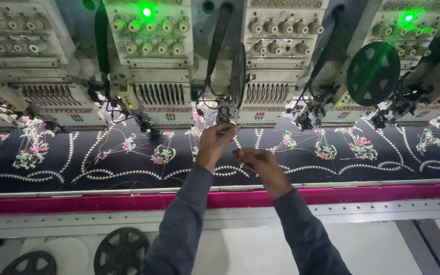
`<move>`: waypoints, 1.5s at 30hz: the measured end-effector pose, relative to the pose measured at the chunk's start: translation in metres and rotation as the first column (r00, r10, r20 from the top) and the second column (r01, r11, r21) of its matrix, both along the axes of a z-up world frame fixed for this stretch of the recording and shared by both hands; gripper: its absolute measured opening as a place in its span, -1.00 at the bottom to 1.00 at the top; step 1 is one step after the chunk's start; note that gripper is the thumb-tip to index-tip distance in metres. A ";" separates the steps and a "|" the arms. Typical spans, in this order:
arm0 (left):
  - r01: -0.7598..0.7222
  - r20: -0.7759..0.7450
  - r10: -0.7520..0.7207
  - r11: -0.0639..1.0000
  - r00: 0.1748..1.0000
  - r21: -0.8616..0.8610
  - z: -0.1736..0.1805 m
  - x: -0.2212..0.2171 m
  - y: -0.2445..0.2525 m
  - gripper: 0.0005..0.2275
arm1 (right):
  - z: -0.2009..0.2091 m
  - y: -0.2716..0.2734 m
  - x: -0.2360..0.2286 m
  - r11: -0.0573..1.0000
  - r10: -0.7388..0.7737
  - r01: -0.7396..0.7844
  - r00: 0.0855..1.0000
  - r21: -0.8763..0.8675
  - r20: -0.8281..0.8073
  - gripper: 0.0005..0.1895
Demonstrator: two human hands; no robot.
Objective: The person threads a black bobbin onto an industrial embroidery machine and then guides the thread through the needle area. They repeat this process for a second bobbin, ensuring the thread is properly seated in the machine's mechanism.
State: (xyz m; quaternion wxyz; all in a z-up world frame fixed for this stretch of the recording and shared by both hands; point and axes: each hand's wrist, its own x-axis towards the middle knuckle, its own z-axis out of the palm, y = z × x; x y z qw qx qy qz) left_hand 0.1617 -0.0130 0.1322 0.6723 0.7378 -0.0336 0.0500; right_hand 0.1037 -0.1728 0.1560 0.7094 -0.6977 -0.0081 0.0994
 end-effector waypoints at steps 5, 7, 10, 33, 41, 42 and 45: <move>-0.033 -0.020 0.032 0.999 0.999 -0.012 -0.007 0.002 0.001 -0.61 | -0.010 0.001 -0.006 1.000 -0.003 0.003 1.000 -0.001 0.022 -0.76; -0.042 -0.026 0.042 0.999 0.999 0.007 -0.007 0.001 0.002 -0.62 | -0.010 0.001 -0.008 1.000 -0.009 0.008 1.000 0.021 0.024 -0.78; 0.002 0.010 -0.001 0.999 1.000 -0.033 -0.008 -0.002 0.002 -0.57 | -0.017 -0.001 -0.004 1.000 -0.022 0.022 1.000 0.011 0.004 -0.76; 0.025 -0.088 -0.025 1.000 0.996 -0.001 -0.074 -0.046 -0.002 -0.69 | -0.044 0.009 0.041 0.909 -0.010 0.131 0.956 -0.396 0.294 -0.83; -0.069 -0.167 0.073 0.997 0.983 0.029 -0.104 -0.046 -0.008 -0.68 | -0.078 0.002 0.049 0.913 0.067 0.078 0.939 -0.400 0.338 -0.84; -0.079 -0.176 0.083 0.996 0.981 0.031 -0.105 -0.044 -0.009 -0.70 | -0.082 0.000 0.050 0.889 0.096 0.064 0.942 -0.454 0.321 -0.82; -0.131 -0.201 0.129 0.991 0.971 -0.001 -0.101 -0.050 -0.013 -0.72 | -0.078 0.008 0.045 0.829 0.078 0.137 0.932 -0.542 0.354 -0.83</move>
